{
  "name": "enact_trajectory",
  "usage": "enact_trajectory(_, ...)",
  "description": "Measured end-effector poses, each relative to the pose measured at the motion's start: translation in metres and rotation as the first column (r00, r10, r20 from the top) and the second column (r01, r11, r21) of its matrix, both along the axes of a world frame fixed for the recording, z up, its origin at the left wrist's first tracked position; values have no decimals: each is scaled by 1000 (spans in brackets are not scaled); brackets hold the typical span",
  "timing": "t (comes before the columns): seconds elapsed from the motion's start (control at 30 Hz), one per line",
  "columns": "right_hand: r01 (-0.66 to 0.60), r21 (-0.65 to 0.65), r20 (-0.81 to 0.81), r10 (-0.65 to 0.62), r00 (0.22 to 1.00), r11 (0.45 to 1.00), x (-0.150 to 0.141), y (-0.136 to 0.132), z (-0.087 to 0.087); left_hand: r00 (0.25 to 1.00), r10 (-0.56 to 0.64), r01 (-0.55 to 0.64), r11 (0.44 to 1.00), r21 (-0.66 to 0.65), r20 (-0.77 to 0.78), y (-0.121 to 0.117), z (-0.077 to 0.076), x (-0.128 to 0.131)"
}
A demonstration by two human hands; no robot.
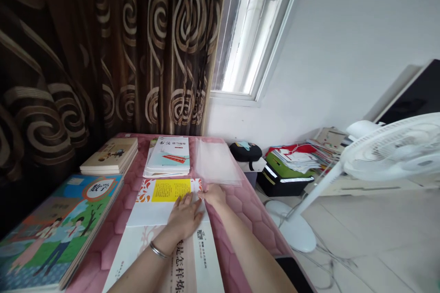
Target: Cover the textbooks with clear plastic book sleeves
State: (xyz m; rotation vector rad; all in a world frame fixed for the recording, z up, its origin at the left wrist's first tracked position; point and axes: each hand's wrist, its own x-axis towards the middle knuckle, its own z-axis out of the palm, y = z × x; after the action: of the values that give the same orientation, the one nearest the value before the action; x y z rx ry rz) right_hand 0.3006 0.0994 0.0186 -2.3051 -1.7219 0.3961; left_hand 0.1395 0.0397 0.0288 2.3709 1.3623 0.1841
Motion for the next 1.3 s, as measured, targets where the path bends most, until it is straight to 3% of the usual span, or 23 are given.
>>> enact_trajectory(0.17, -2, 13, -9, 2, 1000, 1000, 3, -4, 2, 1000, 6, -5, 1000, 8, -31, 0, 2, 1)
enact_trajectory(0.53, 149, 74, 14, -151, 988, 986, -11, 32, 2, 1000, -4, 4, 1000, 23, -6, 2, -4, 0)
enact_trajectory(0.97, -3, 20, -2, 3, 1000, 1000, 4, -12, 3, 1000, 1, -1, 1000, 1, 14, 3, -4, 2)
enact_trajectory(1.3, 118, 31, 58, -119, 991, 993, -6, 29, 0, 999, -5, 5, 1000, 2, 38, 1, -3, 0)
